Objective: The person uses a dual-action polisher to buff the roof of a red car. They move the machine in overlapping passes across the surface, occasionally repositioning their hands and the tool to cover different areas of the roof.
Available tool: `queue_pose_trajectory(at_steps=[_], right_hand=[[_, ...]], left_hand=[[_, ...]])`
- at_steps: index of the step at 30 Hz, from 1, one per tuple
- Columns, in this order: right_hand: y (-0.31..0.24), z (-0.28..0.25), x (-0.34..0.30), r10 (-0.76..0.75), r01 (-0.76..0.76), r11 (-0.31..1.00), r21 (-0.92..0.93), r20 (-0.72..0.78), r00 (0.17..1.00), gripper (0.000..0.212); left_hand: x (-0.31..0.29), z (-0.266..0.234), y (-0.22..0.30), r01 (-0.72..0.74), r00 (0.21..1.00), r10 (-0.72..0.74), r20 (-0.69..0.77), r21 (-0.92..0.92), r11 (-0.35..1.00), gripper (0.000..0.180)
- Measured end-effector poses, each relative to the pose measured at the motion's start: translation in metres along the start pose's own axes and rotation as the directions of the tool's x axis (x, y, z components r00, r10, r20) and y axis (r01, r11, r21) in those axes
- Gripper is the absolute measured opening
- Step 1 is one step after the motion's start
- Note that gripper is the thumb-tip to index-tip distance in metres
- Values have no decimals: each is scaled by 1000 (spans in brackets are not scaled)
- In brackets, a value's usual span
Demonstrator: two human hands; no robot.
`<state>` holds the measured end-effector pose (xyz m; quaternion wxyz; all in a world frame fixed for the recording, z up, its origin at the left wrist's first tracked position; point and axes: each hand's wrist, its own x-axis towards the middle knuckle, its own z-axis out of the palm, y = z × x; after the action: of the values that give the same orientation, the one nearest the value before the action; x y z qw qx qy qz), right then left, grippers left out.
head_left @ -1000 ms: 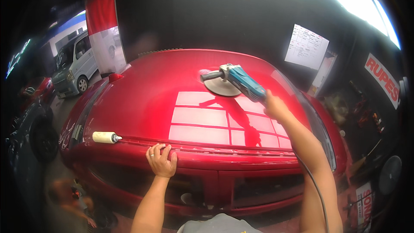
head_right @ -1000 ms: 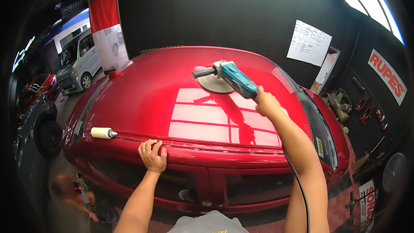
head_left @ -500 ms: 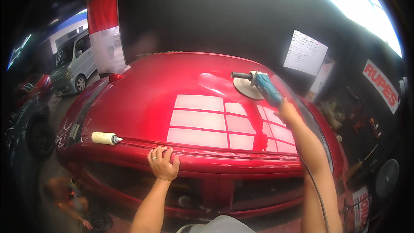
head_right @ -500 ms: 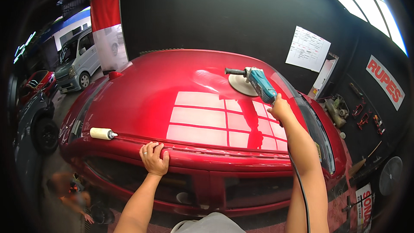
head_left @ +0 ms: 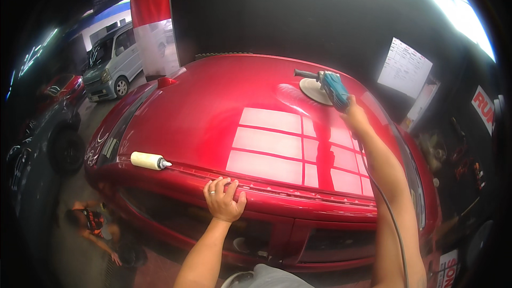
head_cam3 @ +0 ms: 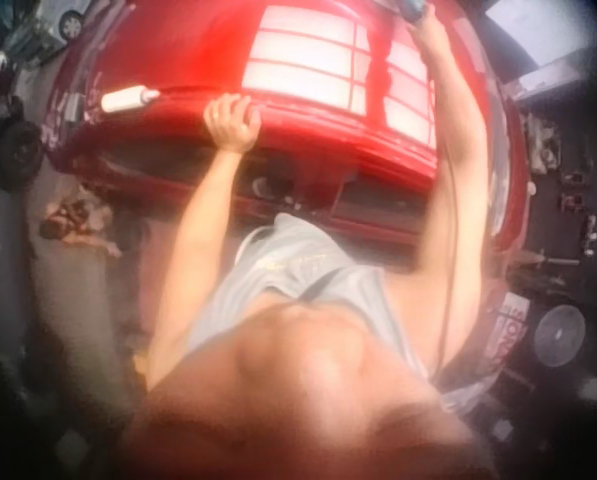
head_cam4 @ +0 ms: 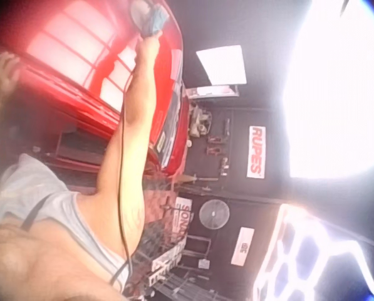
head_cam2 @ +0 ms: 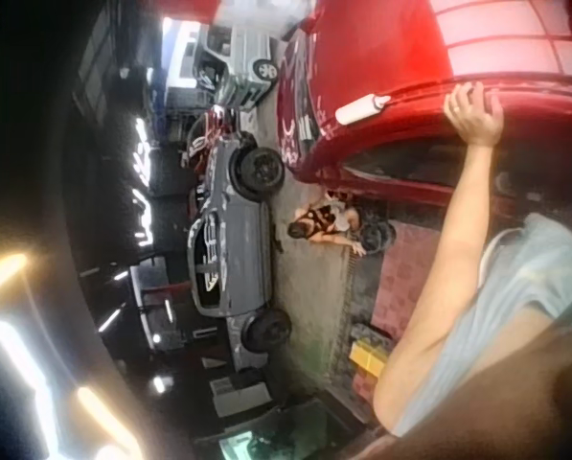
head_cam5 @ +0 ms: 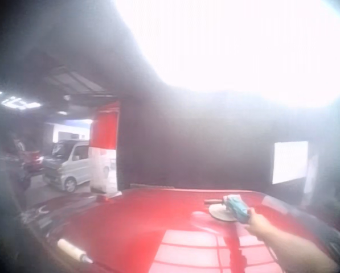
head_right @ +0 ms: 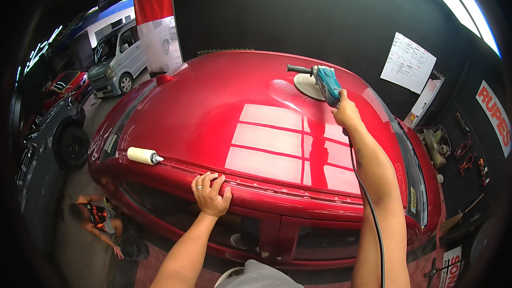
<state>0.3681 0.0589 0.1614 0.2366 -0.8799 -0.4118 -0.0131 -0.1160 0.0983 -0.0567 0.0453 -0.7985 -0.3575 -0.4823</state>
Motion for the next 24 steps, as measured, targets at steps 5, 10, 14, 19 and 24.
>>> queue_pose_trajectory(at_steps=[5,10,14,19,24], right_hand=[[-23,-10,-7,16,-17,1000,14,40,999,76],[-29,-5,-6,17,-17,1000,-16,44,999,77],[-32,-1,-2,-17,19,998,-53,24,1000,76],[-45,3,-5,-69,69,998,-6,41,997,76],[-59,6,-9,-59,58,998,4,66,996,76]], left_hand=[[1,-2,-1,-4,1000,4,-2,15,1000,40],[1,1,0,-2,1000,2,-4,-5,1000,41],[2,1,3,4,1000,-4,-9,-14,1000,41],[2,0,2,-1,1000,0,-19,-13,1000,40],[3,-1,3,3,1000,-3,-26,-18,1000,39]])
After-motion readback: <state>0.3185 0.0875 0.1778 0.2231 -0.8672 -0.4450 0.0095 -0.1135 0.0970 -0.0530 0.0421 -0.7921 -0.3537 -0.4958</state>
